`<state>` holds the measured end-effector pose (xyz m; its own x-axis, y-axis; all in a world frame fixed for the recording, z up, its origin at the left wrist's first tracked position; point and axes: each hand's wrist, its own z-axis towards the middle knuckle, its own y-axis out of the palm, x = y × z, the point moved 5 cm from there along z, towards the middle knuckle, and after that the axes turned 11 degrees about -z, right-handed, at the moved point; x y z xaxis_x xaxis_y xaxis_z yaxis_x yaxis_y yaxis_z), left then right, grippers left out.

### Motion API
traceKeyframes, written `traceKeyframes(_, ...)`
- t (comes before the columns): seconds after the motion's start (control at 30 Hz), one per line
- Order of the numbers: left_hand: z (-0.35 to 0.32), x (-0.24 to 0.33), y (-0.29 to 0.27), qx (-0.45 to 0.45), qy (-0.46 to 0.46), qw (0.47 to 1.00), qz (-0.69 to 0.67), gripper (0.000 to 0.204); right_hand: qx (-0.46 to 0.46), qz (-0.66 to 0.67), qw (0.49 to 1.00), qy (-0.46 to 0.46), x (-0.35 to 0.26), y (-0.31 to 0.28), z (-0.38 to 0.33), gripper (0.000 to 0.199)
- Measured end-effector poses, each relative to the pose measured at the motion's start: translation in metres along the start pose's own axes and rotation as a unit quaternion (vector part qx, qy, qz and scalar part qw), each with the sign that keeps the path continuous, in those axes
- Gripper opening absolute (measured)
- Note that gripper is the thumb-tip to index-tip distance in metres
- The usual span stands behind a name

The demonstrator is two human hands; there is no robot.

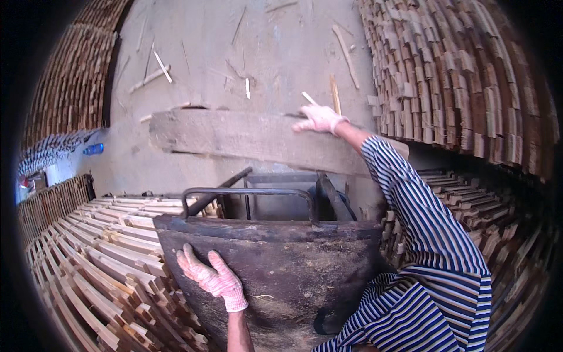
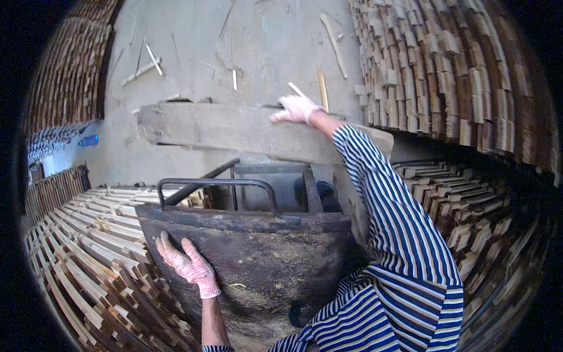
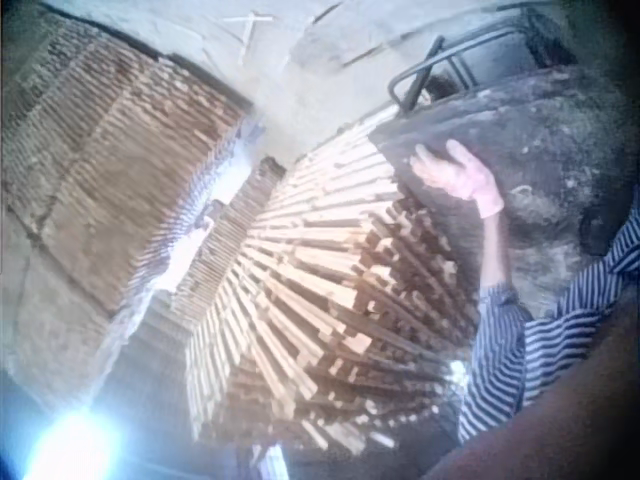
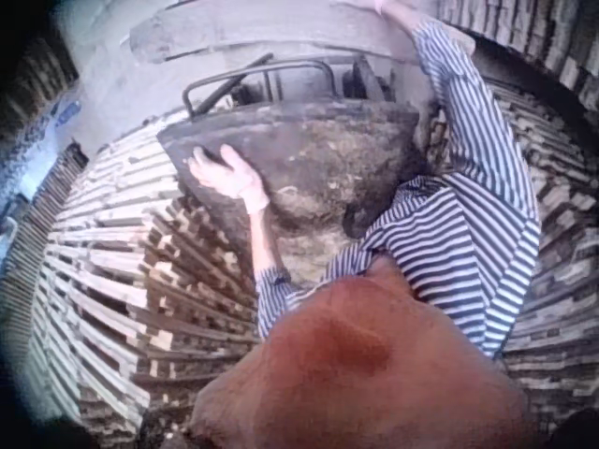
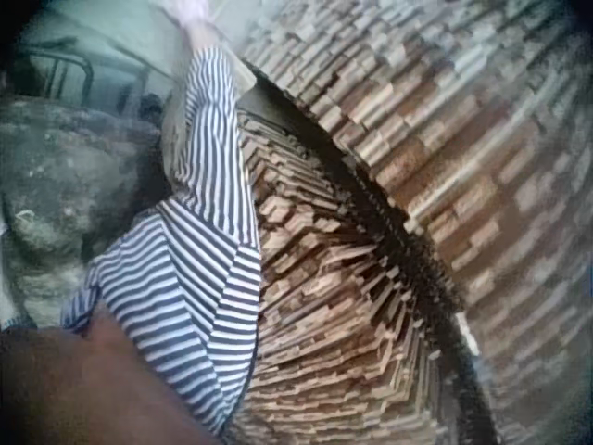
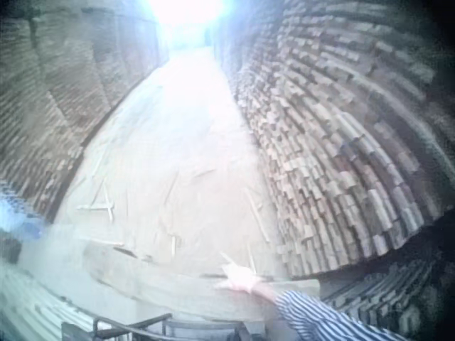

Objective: The person repeatedly picks up bundles of wooden planks from a pile and stacks them onto a growing stack. The person wears gloves and uses both hands to lift and arrange the wood pieces in a warehouse environment.

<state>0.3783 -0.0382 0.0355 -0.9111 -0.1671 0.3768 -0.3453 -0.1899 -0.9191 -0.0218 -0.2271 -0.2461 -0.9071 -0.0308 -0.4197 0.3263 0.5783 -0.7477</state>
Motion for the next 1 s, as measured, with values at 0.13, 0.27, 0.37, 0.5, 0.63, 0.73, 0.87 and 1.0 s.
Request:
traceKeyframes(0.13, -0.006, -0.009, -0.004, 0.0, -0.013, 1.0, -0.001, 0.058, 0.022, -0.16, 0.975, -0.15, -0.082, -0.007, 0.073, 0.091)
traceKeyframes(0.27, 0.001, -0.007, 0.005, -0.008, -0.013, 1.0, -0.022, 0.064, -0.198, 0.066, 0.977, -0.053, -0.094, 0.019, 0.125, 0.107)
traceKeyframes(0.37, -0.001, -0.009, 0.004, -0.019, -0.023, 1.0, -0.009, 0.069, -0.197, 0.081, 0.975, -0.064, -0.111, 0.027, 0.106, 0.1)
traceKeyframes(0.5, 0.0, -0.01, -0.002, -0.019, -0.027, 0.999, -0.017, 0.072, -0.108, 0.012, 0.993, -0.054, -0.115, 0.027, 0.081, 0.1)
traceKeyframes(0.63, 0.001, -0.009, 0.002, -0.001, -0.006, 1.0, 0.005, 0.064, -0.066, 0.047, 0.995, -0.058, -0.105, -0.013, 0.048, 0.102)
traceKeyframes(0.73, -0.001, -0.015, 0.0, 0.0, -0.004, 1.0, 0.02, 0.065, -0.027, 0.067, 0.997, -0.041, -0.106, -0.043, 0.034, 0.1)
traceKeyframes(0.87, -0.002, -0.021, 0.0, -0.004, -0.008, 0.999, 0.047, 0.066, 0.0, 0.094, 0.995, -0.01, -0.112, -0.109, 0.016, 0.098)
traceKeyframes(1.0, -0.002, -0.02, 0.001, -0.003, -0.012, 0.997, 0.074, 0.066, 0.064, 0.117, 0.991, 0.012, -0.093, -0.156, -0.005, 0.092)
